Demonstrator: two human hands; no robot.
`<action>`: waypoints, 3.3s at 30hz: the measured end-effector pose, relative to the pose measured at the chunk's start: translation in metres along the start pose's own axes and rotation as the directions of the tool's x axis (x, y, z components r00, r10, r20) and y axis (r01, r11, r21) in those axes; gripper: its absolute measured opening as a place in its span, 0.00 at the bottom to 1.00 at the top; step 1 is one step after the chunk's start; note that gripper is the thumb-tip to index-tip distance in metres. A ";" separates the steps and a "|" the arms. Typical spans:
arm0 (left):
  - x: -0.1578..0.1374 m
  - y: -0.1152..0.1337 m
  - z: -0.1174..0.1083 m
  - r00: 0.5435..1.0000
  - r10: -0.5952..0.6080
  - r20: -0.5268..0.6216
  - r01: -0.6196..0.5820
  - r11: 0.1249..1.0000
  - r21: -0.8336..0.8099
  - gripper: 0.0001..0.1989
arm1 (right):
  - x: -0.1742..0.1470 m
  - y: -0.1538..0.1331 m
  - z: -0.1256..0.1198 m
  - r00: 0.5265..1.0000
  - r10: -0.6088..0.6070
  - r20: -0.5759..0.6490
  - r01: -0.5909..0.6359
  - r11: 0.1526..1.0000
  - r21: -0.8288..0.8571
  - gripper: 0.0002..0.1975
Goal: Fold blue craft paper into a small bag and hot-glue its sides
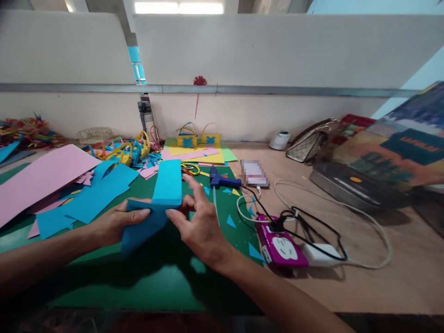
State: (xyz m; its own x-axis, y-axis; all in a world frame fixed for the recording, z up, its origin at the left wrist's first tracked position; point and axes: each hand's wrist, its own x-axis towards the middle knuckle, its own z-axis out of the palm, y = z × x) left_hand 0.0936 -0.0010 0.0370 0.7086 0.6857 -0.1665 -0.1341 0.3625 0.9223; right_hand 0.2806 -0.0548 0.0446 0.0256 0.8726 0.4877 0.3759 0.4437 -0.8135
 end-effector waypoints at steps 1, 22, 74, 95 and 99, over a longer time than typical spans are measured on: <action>0.000 0.000 0.001 1.000 0.003 0.020 -0.003 1.000 -0.018 0.21 | 0.000 0.000 0.000 1.000 0.010 0.006 -0.010 1.000 0.010 0.31; -0.004 0.018 -0.011 0.987 -0.090 -0.131 0.097 0.994 0.044 0.25 | -0.003 -0.003 -0.015 0.973 -0.230 0.004 0.225 0.948 -0.223 0.19; 0.008 -0.048 -0.025 0.834 0.255 0.490 -0.357 -0.427 0.831 0.12 | -0.023 0.030 0.017 0.778 -0.319 0.542 0.611 0.183 -0.770 0.14; 0.003 -0.049 -0.028 0.862 0.163 0.480 -0.380 -0.418 0.825 0.13 | -0.031 0.034 0.027 0.777 -0.313 0.545 0.582 0.031 -0.812 0.13; 0.002 -0.049 -0.028 0.868 0.142 0.477 -0.385 -0.416 0.824 0.14 | -0.031 0.033 0.027 0.780 -0.305 0.546 0.582 0.034 -0.813 0.13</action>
State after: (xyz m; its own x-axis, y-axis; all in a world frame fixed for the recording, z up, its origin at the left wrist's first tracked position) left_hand 0.0823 0.0008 -0.0182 0.9260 0.3452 0.1526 0.3537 -0.9348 -0.0319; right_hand 0.2670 -0.0615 -0.0062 -0.6003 0.6573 0.4557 0.7804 0.3567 0.5135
